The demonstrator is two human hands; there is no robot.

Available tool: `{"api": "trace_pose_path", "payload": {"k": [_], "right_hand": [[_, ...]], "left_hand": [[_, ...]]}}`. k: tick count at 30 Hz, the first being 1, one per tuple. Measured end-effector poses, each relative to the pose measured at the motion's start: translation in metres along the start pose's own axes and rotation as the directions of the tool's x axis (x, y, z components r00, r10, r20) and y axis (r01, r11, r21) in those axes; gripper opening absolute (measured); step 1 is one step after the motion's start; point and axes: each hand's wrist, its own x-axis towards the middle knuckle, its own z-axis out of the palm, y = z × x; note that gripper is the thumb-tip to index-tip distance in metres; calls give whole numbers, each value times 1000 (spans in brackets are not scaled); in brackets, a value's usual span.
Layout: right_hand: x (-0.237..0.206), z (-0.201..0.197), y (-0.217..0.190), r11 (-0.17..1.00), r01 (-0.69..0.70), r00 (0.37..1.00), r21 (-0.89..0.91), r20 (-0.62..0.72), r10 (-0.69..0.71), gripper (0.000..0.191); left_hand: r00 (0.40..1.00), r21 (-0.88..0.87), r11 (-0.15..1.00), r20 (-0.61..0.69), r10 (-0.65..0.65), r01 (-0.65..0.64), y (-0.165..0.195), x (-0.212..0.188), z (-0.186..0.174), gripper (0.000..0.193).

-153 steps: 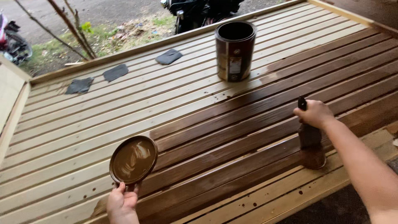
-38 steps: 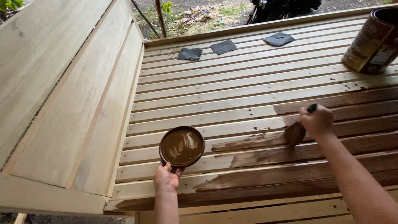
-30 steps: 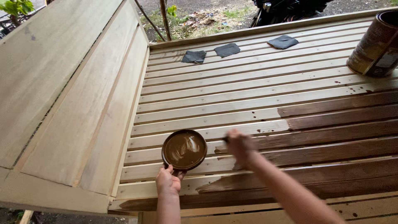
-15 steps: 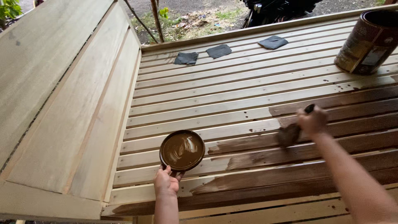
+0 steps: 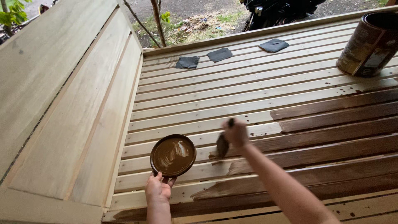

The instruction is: The person applies brown wood stain to a slatted wooden furniture frame using a wide brush, holding a small stain tray in the other hand. They brush the stain along the slats, dipping the brush into the tray as needed, and work across the surface section by section.

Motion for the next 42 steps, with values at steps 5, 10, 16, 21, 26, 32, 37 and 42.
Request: {"api": "trace_pose_path", "payload": {"k": [5,10,16,21,26,32,37,42], "right_hand": [[-3,-114,109,968,0,989,-250,-143,-37,31],[10,-215,164,829,-37,993,-558,-117,-35,30],[-24,-87,68,919,168,985,-356,29,-169,30],[-59,-1,-34,973,213,977,-89,31,-211,29],[-58,-54,19,996,86,988,15,-132,-83,31],[-72,-199,134,928,-5,960,-373,-263,-101,36],[-53,-226,122,860,73,989,-505,-72,-126,28],[-104,-83,1,951,247,969,-188,38,-245,18]], "left_hand": [[1000,1,1000,2,-30,30,-11,-4,18,49],[999,16,999,-1,-38,38,-21,-8,20,50],[999,1,1000,49,-25,25,-11,-5,0,50],[1000,3,1000,-4,-3,3,5,-6,-15,48],[999,9,1000,41,4,-4,9,-8,-14,49],[999,-39,999,18,-33,34,-10,-17,0,46],[998,4,1000,50,-28,28,-15,-25,-8,49],[998,12,1000,60,-17,16,-1,-20,-23,50]]}}
